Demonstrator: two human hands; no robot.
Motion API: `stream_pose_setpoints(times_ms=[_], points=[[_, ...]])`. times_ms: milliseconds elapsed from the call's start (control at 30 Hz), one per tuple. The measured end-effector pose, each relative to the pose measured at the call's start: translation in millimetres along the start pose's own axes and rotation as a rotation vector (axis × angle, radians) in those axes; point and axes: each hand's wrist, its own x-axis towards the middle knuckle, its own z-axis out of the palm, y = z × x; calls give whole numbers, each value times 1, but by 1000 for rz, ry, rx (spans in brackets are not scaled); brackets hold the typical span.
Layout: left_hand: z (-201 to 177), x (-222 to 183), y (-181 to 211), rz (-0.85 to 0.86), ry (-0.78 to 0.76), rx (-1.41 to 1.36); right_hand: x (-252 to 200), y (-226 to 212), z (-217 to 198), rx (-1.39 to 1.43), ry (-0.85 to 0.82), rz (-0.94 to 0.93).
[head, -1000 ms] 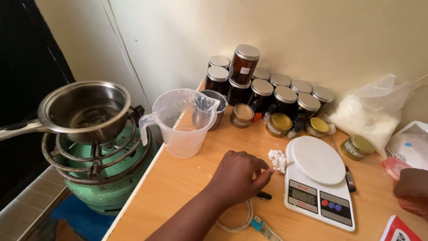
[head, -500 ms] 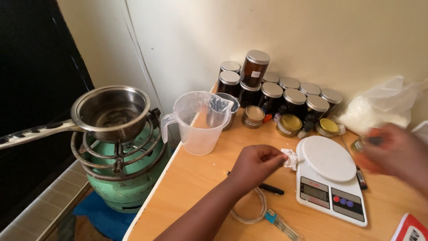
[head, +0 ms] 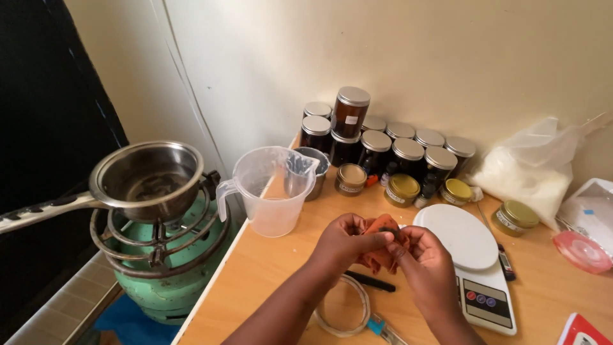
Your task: Measuring and adding final ingredients like fragrance oils to candle tins using a scale and dropper bottles.
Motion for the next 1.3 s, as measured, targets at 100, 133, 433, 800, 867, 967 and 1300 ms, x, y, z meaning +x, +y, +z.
stream_pose_setpoints(times_ms=[100,133,433,800,867,967,1300], points=[[-3,-3,7,9,-394,-104,-4,20,4,157,-86,-102],[-5,1,2,5,-392,-102,-7,21,6,159,-86,-98],[-29,41,-17,157,211,-3,-15,0,1,241,34,-34],[18,-21,10,-182,-218,-597,-51,-24,16,227,-468,-120],[21,-15,-6,-158,-269,-622,-35,2,16,210,-392,-187],[32,-19,-9,-177,-207,-647,-32,-3,16,-19,-276,-427],[17,-2,-14,-139,-163,-808,-57,-26,26,-465,-100,-686]])
